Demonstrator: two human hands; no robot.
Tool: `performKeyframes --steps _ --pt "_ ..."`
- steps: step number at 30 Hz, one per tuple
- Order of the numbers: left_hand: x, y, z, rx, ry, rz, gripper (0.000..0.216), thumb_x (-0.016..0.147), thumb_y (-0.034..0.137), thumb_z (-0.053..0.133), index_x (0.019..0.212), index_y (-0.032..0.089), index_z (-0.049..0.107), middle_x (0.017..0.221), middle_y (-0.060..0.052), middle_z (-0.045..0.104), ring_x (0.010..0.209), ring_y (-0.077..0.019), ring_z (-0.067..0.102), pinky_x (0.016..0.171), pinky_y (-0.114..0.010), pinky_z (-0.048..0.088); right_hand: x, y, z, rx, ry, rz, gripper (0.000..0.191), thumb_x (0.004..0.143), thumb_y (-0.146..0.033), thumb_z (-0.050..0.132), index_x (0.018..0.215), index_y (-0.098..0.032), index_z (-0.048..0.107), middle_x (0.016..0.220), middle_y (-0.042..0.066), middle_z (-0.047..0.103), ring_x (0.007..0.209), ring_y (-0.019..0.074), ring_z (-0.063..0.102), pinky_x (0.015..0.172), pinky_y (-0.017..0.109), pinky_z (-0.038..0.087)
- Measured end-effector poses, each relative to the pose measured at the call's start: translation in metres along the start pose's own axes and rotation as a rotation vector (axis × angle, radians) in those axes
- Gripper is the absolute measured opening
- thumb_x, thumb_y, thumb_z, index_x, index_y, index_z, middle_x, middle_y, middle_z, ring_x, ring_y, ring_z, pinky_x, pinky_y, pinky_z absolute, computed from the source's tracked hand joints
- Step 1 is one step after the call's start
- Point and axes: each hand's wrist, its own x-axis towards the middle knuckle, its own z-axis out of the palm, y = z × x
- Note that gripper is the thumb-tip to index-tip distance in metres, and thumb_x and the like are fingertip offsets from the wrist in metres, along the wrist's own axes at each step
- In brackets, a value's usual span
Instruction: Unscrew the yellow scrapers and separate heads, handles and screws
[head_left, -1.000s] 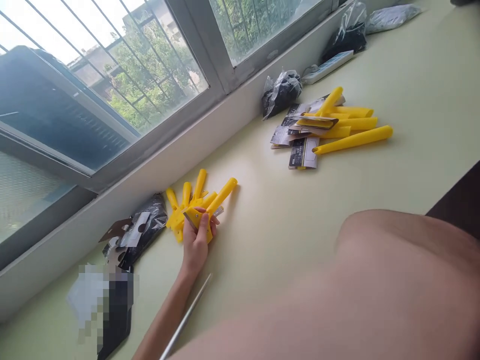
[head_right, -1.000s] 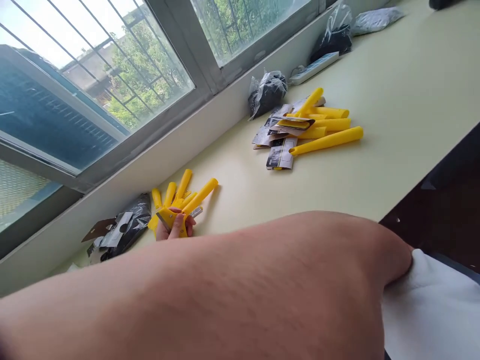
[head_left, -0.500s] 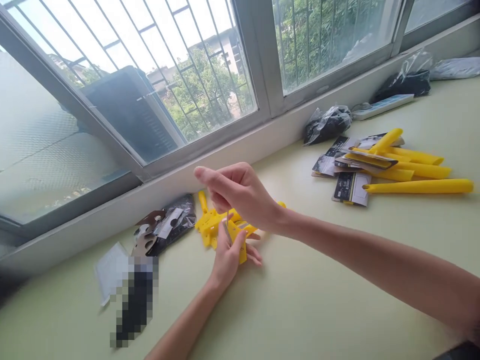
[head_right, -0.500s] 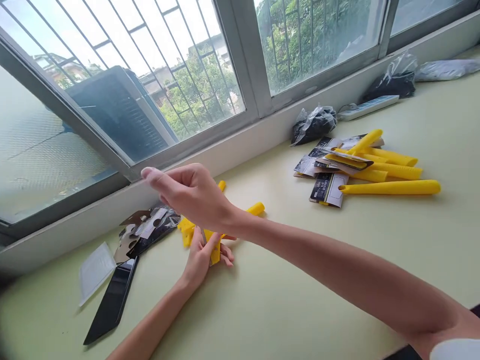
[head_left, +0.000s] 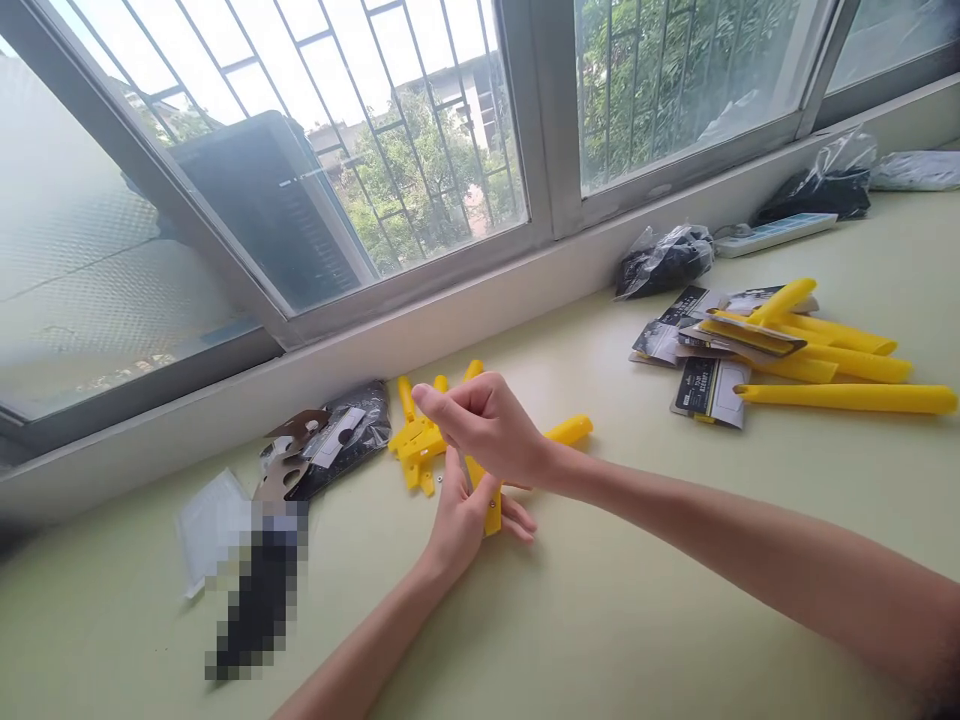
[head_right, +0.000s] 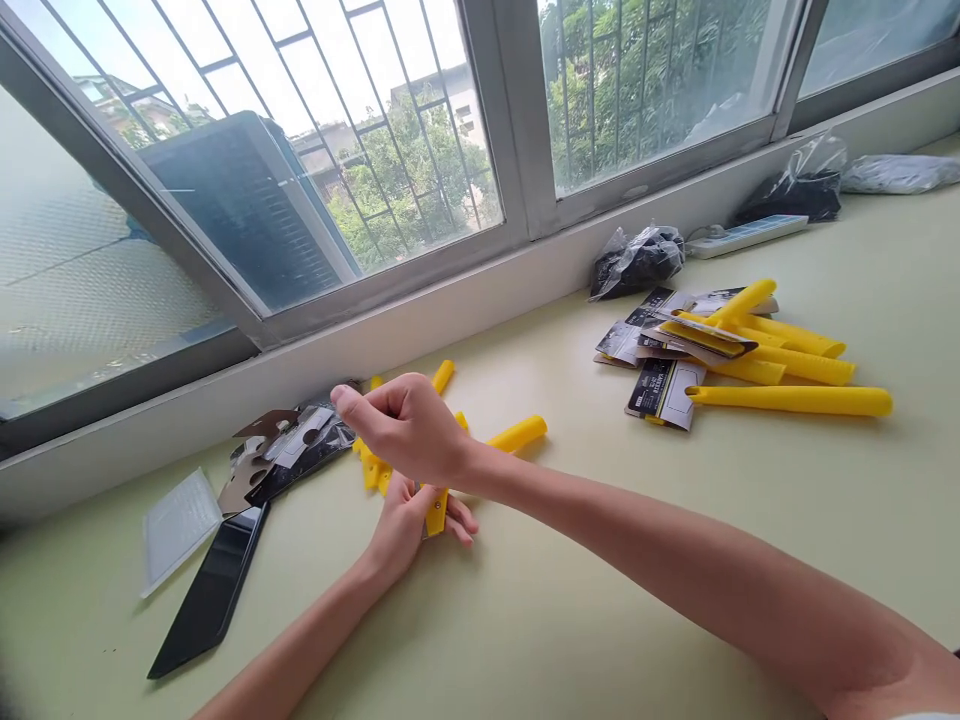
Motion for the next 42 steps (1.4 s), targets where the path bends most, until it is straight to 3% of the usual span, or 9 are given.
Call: performKeyframes --steps 10,23,32,42 --pt "0.002 -0.004 -0.001 -0.021 -0.016 0.032 0.06 0.092 0.04 0.066 0.132 0.02 0.025 0.086 -0.01 0.076 0.056 -0.0237 0.073 0.05 -0.036 0.06 0.001 0.011 -0.006 -0.016 0.014 0.025 0.06 0.098 -0.04 0.054 0.05 -0.022 0.023 0.049 -0.008 0.018 0.045 0.0046 0.017 0.043 0.025 0.014" --pt "0.003 -0.006 -0.005 -0.004 0.0 0.001 0.048 0.091 0.044 0.067 0.12 0.015 0.041 0.087 -0.014 0.075 0.058 -0.0252 0.074 0.051 -0.036 0.06 -0.002 0.009 -0.002 -0.03 -0.015 0.027 0.059 0.097 -0.038 0.054 0.051 -0.022 0.019 0.049 -0.008 0.016 0.046 0.0046 0.015 0.044 0.025 0.012" --pt "0.002 -0.003 -0.005 -0.019 -0.02 0.028 0.052 0.095 0.039 0.063 0.128 0.021 0.028 0.09 -0.011 0.075 0.058 -0.0236 0.073 0.05 -0.035 0.06 0.002 0.013 -0.007 -0.025 -0.002 0.013 0.058 0.097 -0.038 0.053 0.051 -0.022 0.022 0.05 -0.008 0.018 0.046 0.0047 0.016 0.044 0.025 0.013" --pt "0.001 0.001 -0.002 -0.007 -0.042 0.032 0.057 0.095 0.04 0.063 0.134 0.023 0.025 0.094 -0.011 0.075 0.058 -0.0217 0.073 0.05 -0.034 0.06 0.003 0.017 -0.009 -0.032 0.05 0.032 0.06 0.097 -0.043 0.054 0.049 -0.021 0.026 0.046 -0.008 0.022 0.044 0.0047 0.02 0.043 0.023 0.018"
